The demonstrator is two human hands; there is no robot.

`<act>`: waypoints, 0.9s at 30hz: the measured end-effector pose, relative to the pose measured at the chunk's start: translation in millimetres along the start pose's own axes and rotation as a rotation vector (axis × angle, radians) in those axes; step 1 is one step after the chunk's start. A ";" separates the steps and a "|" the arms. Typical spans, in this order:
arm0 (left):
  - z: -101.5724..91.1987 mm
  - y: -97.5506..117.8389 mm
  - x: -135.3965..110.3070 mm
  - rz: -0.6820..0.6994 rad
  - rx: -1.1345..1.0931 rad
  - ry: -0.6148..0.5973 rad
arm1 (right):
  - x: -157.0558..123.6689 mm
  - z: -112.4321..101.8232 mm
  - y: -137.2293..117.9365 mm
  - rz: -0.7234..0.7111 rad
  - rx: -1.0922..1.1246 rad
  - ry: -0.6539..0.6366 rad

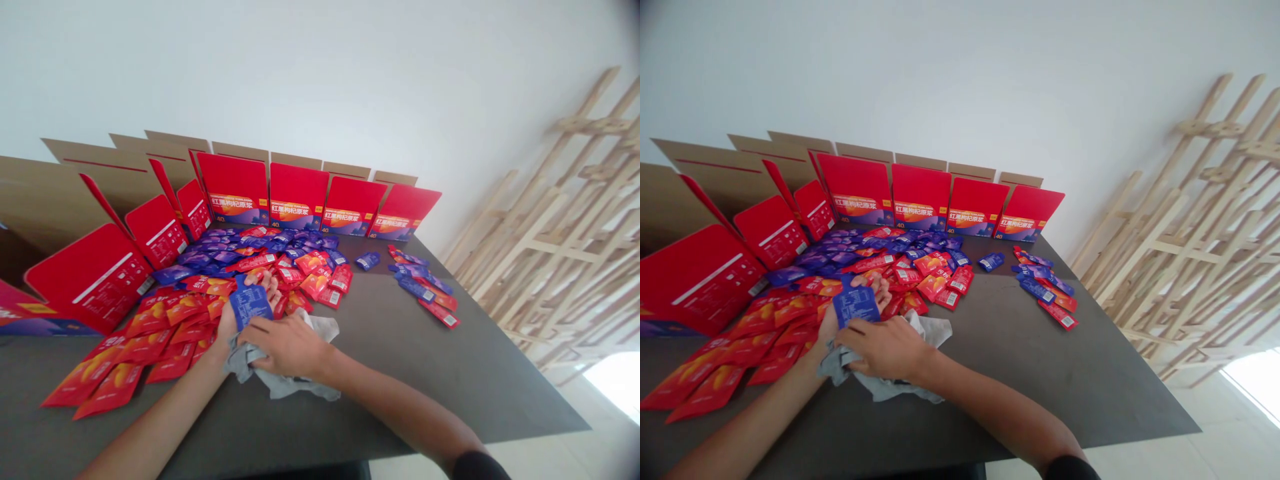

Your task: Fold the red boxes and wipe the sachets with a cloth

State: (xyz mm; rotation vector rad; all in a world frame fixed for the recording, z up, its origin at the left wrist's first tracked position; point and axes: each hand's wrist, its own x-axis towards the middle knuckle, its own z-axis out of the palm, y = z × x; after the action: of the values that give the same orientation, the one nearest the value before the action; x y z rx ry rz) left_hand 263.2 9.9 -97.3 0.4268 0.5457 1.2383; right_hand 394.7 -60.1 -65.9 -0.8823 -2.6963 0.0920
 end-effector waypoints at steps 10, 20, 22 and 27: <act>3.8 -2.6 -21.4 -0.051 -0.112 0.007 | 1.7 -21.0 16.3 0.333 0.025 0.073; 3.7 4.7 -8.1 0.279 -0.074 0.042 | 0.0 -16.6 -11.9 0.476 -0.119 -0.032; 7.0 0.8 -9.3 0.329 -0.053 0.043 | -0.2 -21.4 -6.8 0.512 -0.124 -0.040; 12.4 -0.6 -11.4 0.268 0.030 -0.032 | -11.3 -57.2 41.4 0.607 -0.012 -0.027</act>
State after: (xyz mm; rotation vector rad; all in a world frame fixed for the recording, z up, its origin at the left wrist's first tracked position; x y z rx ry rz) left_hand 268.5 -1.5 -85.9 0.5571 0.4911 1.4786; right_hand 444.1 -35.2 -20.7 -1.6779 -2.3560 0.2173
